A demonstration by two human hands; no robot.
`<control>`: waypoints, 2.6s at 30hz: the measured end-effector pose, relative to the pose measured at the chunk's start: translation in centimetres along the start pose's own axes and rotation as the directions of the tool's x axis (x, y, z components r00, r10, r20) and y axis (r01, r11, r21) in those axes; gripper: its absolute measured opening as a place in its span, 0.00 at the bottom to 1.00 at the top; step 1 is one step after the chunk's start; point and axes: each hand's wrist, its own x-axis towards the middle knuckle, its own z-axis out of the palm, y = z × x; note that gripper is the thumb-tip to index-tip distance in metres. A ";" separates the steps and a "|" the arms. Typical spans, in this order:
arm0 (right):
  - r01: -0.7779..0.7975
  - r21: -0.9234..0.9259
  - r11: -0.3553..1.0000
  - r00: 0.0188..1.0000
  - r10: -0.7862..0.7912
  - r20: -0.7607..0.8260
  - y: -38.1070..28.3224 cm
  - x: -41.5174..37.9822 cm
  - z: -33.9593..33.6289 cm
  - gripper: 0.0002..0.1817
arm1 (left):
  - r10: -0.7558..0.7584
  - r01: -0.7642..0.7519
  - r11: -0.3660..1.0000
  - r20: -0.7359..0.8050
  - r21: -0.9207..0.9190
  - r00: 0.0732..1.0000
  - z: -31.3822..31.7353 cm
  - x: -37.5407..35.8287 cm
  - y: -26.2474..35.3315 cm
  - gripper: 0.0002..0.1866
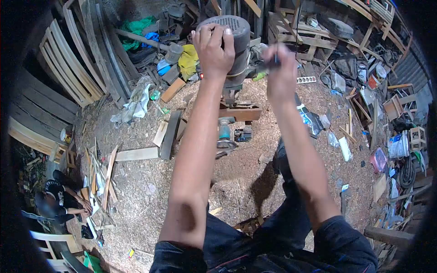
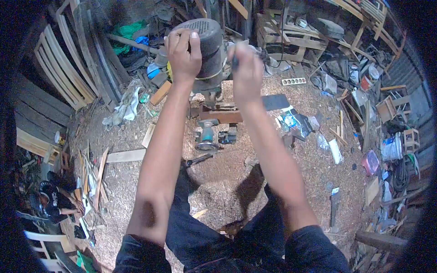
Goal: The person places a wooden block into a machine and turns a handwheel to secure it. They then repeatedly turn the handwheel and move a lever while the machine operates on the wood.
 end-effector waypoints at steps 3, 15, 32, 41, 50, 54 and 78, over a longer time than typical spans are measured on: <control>-0.059 -0.141 0.988 0.991 0.075 0.107 -1.9 -8.5 -2.5 0.16 | -0.007 0.015 0.999 0.154 -0.051 0.988 -1.4 -1.0 -0.3 0.13; -0.762 -0.578 0.291 0.486 0.847 -0.214 -1.7 -11.5 -1.9 0.12 | -0.360 0.406 0.910 0.649 0.085 0.671 -12.8 -14.7 3.7 0.25; -0.414 -0.826 0.383 0.898 0.321 -0.301 19.1 -30.7 -9.7 0.20 | -0.634 0.388 0.769 0.684 0.509 0.361 -13.4 -38.0 2.3 0.47; -0.454 -0.798 0.396 0.874 0.372 -0.313 25.6 -32.8 -12.8 0.14 | -0.671 0.469 0.740 0.572 0.482 0.471 -11.6 -38.9 3.3 0.48; -0.421 -0.809 0.411 0.898 0.318 -0.306 28.6 -33.3 -14.0 0.15 | -0.660 0.506 0.751 0.500 0.424 0.561 -10.6 -40.5 2.9 0.48; -0.416 -0.795 0.442 0.903 0.304 -0.303 28.8 -32.8 -13.7 0.13 | -0.679 0.538 0.733 0.494 0.416 0.543 -10.6 -41.2 2.7 0.48; -0.420 -0.746 0.517 0.902 0.330 -0.280 19.7 -31.2 -10.7 0.15 | -0.630 0.518 0.764 0.619 0.385 0.469 -13.2 -38.0 2.6 0.43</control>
